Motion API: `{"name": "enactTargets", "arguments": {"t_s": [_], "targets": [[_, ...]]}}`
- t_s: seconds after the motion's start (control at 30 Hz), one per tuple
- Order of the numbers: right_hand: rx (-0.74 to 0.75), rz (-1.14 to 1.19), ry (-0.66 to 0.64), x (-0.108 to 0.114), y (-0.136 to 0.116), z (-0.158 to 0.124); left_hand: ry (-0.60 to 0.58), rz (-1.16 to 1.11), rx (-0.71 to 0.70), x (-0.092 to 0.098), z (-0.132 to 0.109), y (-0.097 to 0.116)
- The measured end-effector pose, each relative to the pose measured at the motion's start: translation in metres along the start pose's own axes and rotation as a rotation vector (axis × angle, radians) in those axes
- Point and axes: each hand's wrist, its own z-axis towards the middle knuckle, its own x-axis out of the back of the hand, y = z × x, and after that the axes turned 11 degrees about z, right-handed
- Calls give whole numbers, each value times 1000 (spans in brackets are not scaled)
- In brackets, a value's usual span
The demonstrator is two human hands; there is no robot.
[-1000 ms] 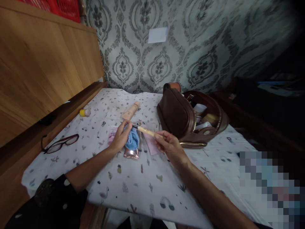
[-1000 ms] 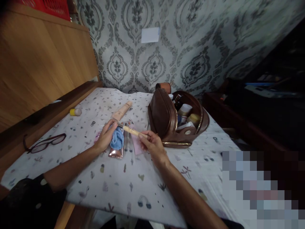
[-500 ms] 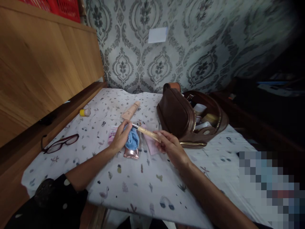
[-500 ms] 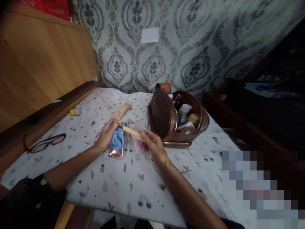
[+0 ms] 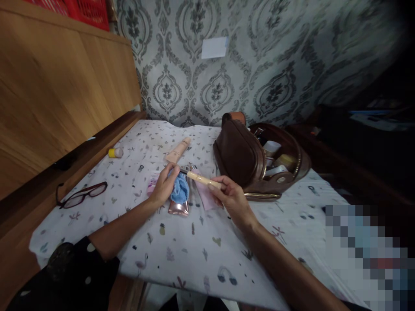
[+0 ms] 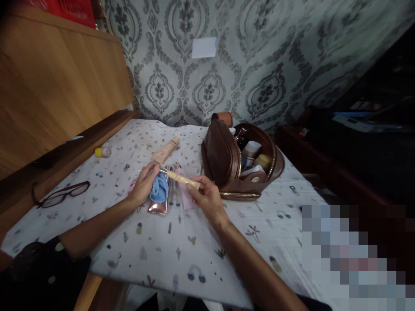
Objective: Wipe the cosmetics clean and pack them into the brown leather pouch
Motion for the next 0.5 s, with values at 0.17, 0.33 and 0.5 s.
{"name": "enactTargets", "arguments": {"t_s": [0.17,0.33,0.5], "targets": [[62,-84,17,2,2,0,4,2,-6,0,0,-1],[133,-208,13,8,8,3,0,30,-11,1,0,1],[186,-356,2,10,9,4,-24,2,1,1,0,4]]}}
